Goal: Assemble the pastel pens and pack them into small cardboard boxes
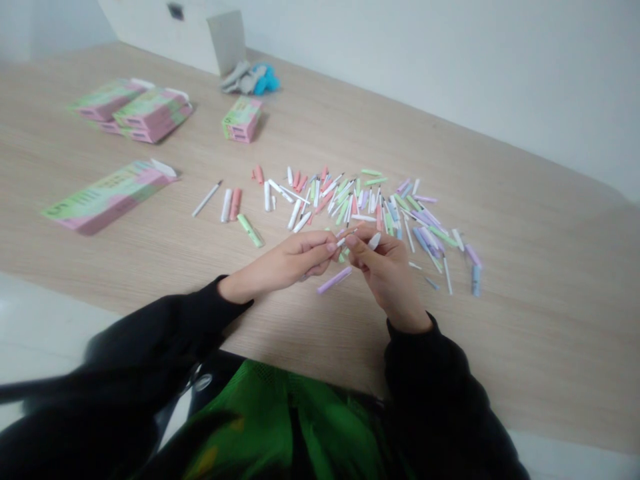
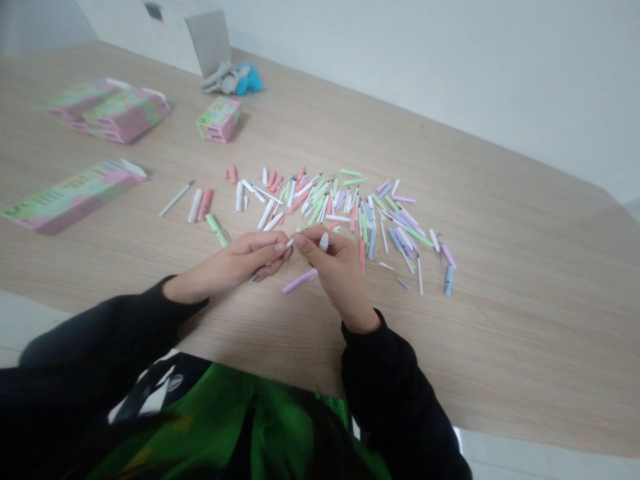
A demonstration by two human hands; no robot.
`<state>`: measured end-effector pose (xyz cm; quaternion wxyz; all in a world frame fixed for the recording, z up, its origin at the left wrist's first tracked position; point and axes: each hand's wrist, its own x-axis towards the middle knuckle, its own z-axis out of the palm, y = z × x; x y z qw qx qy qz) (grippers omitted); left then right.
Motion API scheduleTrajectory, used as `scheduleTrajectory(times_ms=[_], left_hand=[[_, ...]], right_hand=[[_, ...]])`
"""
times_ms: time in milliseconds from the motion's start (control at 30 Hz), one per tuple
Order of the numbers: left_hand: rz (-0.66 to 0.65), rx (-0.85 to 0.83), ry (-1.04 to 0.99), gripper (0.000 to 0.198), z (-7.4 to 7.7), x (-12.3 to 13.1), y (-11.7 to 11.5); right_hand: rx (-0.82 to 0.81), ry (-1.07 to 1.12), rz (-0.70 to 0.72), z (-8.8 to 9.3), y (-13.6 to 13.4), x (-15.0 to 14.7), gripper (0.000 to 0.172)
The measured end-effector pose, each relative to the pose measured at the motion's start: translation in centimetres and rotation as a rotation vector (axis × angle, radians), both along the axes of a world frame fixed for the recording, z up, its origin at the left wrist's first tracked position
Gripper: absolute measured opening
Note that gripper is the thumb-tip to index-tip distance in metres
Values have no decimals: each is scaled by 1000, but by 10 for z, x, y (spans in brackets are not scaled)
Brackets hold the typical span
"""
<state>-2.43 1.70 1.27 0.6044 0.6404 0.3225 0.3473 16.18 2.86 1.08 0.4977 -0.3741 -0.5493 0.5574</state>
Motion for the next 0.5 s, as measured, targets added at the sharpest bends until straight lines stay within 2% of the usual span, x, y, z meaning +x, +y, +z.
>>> scheduleTrajectory(times_ms=[133, 300, 367, 500], left_hand=[[3, 36, 10, 37, -2, -2, 1], [18, 36, 32, 38, -2, -4, 2], [23, 23, 40, 36, -1, -4, 2], [-31, 16, 51, 34, 0, -3, 1]], right_hand=[[-5, -1, 26, 1, 0, 1, 21], [-46, 34, -3, 13, 1, 9, 22], [-18, 96, -46, 18, 4, 14, 20], [64, 185, -191, 21, 12, 22, 29]])
